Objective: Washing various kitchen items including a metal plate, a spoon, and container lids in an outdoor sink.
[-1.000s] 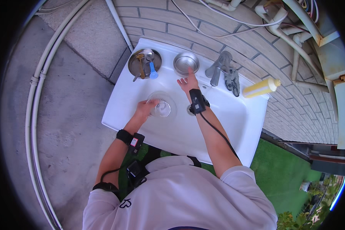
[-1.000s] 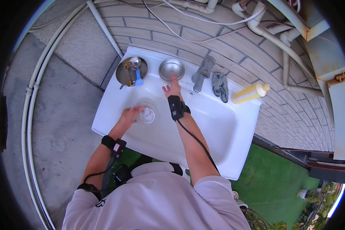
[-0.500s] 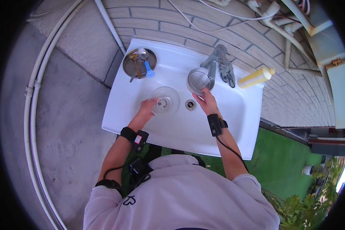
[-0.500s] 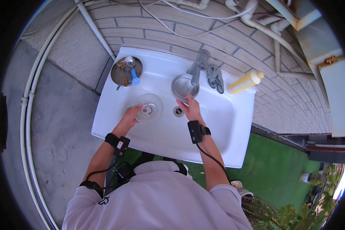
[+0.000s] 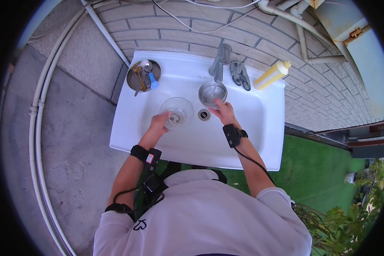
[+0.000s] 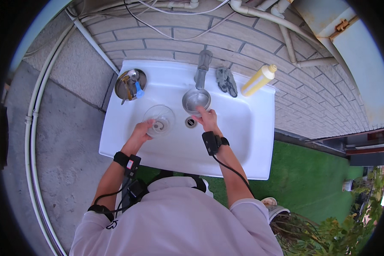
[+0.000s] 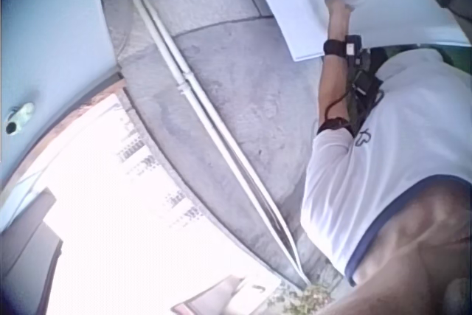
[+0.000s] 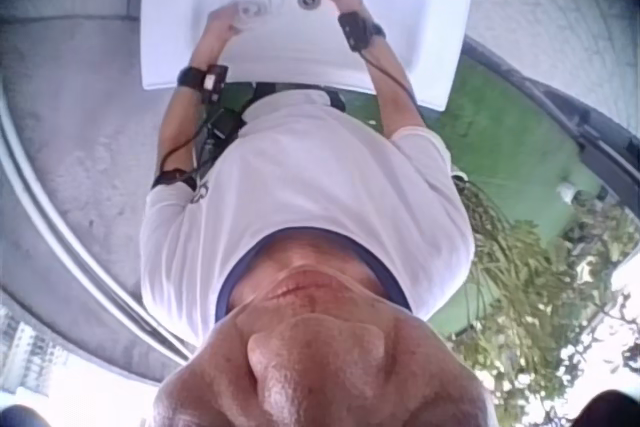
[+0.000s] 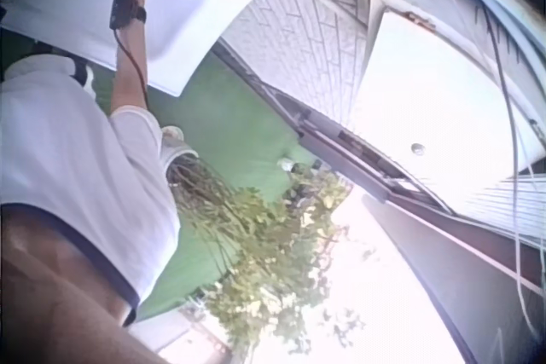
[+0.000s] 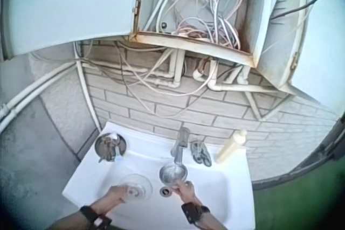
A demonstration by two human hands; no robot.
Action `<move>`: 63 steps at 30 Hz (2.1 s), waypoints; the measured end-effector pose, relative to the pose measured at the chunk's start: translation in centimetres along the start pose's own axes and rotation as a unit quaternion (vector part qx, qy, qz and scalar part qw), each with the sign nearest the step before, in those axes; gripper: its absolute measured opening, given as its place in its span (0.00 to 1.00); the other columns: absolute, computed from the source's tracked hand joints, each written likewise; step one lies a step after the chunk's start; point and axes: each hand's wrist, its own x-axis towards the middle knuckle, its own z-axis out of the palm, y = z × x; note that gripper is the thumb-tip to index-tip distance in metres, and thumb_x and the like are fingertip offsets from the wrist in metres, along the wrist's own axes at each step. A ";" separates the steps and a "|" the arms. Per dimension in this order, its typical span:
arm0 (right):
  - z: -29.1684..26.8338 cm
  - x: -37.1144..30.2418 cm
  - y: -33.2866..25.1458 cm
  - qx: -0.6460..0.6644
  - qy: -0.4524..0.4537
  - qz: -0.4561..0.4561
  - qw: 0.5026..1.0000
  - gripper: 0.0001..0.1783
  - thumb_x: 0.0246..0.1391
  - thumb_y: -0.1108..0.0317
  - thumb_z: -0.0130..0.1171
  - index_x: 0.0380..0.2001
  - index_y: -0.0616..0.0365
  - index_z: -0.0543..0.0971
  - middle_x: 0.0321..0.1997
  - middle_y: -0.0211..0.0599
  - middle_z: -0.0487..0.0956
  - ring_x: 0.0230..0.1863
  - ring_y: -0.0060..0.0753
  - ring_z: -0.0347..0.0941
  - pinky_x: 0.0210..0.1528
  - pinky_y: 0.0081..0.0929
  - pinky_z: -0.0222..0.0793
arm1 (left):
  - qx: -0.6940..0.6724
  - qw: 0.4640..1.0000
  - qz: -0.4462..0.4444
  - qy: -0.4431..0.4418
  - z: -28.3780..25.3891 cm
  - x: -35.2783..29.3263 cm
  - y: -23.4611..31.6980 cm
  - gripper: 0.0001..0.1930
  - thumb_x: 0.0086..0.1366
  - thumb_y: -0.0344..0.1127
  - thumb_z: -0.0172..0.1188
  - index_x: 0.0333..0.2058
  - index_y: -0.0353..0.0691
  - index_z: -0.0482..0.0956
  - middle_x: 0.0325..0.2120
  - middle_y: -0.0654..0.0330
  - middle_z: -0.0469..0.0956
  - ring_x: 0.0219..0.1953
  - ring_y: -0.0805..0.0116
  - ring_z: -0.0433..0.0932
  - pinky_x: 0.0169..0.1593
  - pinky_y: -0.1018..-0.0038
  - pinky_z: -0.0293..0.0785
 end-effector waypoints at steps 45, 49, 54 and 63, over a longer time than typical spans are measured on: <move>-2.1 -2.8 -2.1 -0.404 0.079 -0.339 0.846 0.32 0.32 0.65 0.65 0.42 0.62 0.62 0.30 0.42 0.71 0.29 0.28 0.72 0.20 0.21 0.69 | 0.523 0.698 0.417 -0.256 9.3 -4.7 4.1 0.22 0.42 0.17 0.53 0.40 0.40 0.66 0.41 0.56 0.68 0.41 0.59 0.70 0.44 0.72 0.66; -0.4 -4.7 -3.5 -0.307 0.087 -0.204 0.926 0.31 0.35 0.60 0.64 0.38 0.67 0.63 0.27 0.40 0.71 0.28 0.29 0.73 0.23 0.22 0.71 | 0.592 0.632 0.434 -0.248 10.7 -5.2 3.1 0.21 0.39 0.16 0.50 0.36 0.41 0.68 0.53 0.50 0.55 0.40 0.47 0.69 0.40 0.64 0.68; -1.0 -3.0 -3.4 -0.153 -0.025 0.032 0.987 0.32 0.40 0.53 0.58 0.35 0.77 0.66 0.29 0.44 0.73 0.29 0.32 0.74 0.29 0.23 0.74 | 0.582 0.632 0.445 -0.252 11.0 -4.3 1.7 0.23 0.37 0.16 0.51 0.36 0.43 0.69 0.54 0.48 0.51 0.38 0.47 0.70 0.37 0.60 0.68; 1.3 -2.1 -4.6 -0.204 -0.231 0.134 0.942 0.34 0.45 0.46 0.53 0.40 0.72 0.68 0.35 0.41 0.74 0.36 0.30 0.73 0.38 0.23 0.71 | 0.629 0.615 0.431 -0.198 8.9 -4.3 2.6 0.16 0.37 0.17 0.52 0.30 0.35 0.67 0.39 0.49 0.60 0.30 0.47 0.71 0.34 0.58 0.68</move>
